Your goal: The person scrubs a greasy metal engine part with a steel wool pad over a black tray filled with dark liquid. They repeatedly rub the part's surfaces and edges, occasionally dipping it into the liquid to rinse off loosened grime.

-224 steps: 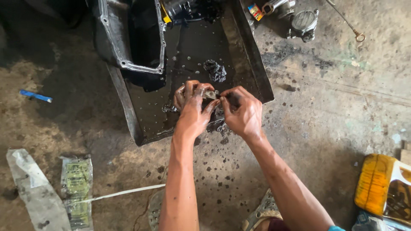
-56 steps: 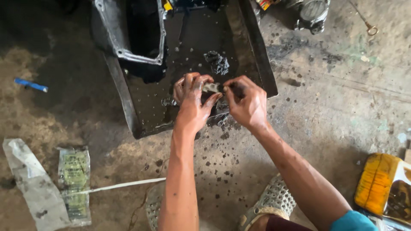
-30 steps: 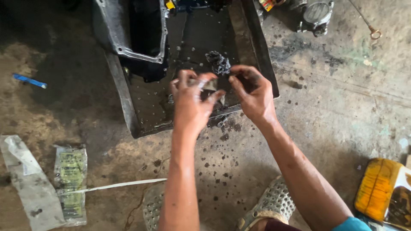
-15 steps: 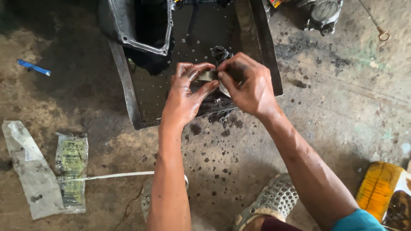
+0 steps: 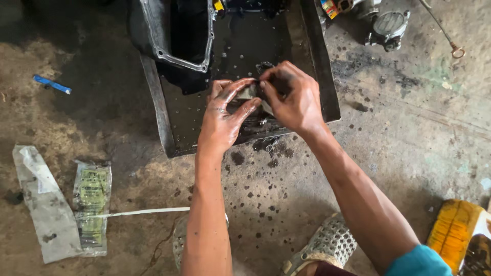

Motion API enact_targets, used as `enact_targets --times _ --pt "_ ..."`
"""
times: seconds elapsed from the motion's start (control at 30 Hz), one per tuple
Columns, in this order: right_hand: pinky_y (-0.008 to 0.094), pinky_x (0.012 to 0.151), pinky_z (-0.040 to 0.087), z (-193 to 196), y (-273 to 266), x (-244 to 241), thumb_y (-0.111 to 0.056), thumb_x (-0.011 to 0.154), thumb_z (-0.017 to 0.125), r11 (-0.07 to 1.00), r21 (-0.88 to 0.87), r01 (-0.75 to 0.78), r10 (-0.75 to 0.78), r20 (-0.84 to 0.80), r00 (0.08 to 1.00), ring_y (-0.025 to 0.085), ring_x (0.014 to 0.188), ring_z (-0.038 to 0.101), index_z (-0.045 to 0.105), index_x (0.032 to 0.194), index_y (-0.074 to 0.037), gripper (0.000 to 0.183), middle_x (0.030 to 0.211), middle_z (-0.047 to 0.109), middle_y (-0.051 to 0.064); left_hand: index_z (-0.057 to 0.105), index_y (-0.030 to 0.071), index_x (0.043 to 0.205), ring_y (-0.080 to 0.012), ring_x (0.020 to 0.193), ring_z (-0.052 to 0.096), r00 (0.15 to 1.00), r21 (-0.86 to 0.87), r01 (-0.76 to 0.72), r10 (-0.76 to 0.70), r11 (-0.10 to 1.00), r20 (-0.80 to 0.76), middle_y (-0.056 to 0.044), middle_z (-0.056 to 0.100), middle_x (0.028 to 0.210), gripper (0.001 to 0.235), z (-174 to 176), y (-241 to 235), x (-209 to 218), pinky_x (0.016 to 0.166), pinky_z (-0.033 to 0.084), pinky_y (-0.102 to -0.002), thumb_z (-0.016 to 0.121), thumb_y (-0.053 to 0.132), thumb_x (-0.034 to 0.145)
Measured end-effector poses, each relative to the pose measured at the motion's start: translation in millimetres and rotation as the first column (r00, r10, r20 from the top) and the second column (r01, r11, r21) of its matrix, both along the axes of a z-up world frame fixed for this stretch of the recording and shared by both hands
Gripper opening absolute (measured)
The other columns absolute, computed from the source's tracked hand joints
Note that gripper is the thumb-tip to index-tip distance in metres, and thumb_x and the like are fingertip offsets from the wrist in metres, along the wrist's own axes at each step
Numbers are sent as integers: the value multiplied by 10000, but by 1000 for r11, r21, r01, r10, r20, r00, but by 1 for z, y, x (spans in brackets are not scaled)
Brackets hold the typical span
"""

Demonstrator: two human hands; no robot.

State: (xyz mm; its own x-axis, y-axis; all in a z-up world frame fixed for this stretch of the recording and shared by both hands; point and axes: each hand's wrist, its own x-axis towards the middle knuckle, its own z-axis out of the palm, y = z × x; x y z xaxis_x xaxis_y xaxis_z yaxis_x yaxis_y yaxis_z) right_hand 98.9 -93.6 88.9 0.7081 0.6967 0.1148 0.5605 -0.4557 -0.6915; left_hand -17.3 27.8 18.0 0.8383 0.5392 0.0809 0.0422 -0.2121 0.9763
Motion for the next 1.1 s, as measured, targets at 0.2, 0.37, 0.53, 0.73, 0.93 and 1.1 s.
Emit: enact_targets --times 0.2,0.37,0.53,0.73,0.93,1.1 --pt "295 719 583 -1 -6 -21 -15 933 722 994 104 -30 25 44 999 159 831 742 700 1042 -21 111 972 713 89 722 190 1265 -176 1101 619 995 -212 -61 77 975 71 -42 578 1165 434 -3 -1 1 970 543 -313 846 268 857" --pt "290 686 569 -2 6 -18 -16 950 737 996 86 15 -19 38 999 159 787 736 704 1030 -16 86 960 705 107 715 162 1277 -180 1083 602 992 -58 -92 96 994 77 -46 599 1144 423 -5 2 -6 975 518 -320 860 239 886" --pt "300 725 591 3 1 -17 -10 941 726 994 95 -49 43 56 998 168 843 751 704 1037 -17 99 977 712 107 723 160 1259 -178 1087 611 993 -119 -73 83 990 79 -48 584 1136 424 -6 -1 0 956 530 -321 872 215 866" --pt "307 632 582 23 -3 -5 -43 923 760 984 -57 -168 175 160 971 189 751 739 725 1011 -25 97 954 718 102 710 167 1272 -191 1168 593 984 -185 -22 54 982 169 -32 554 1200 406 -4 -7 4 1060 530 -335 845 222 893" --pt "304 596 567 27 -10 11 -55 923 755 969 -156 -193 220 181 958 183 656 724 729 987 -24 76 920 716 90 707 244 1247 -267 1164 437 987 -75 -66 54 995 -154 -41 508 1223 399 12 -22 11 1010 486 -413 834 267 869" --pt "271 645 612 1 -28 26 -35 943 724 974 -149 -168 187 124 975 162 771 742 724 999 -36 56 985 734 87 707 252 1228 -339 1188 404 984 239 -105 136 965 -116 -72 481 1284 398 0 -38 25 1022 424 -508 835 308 856"
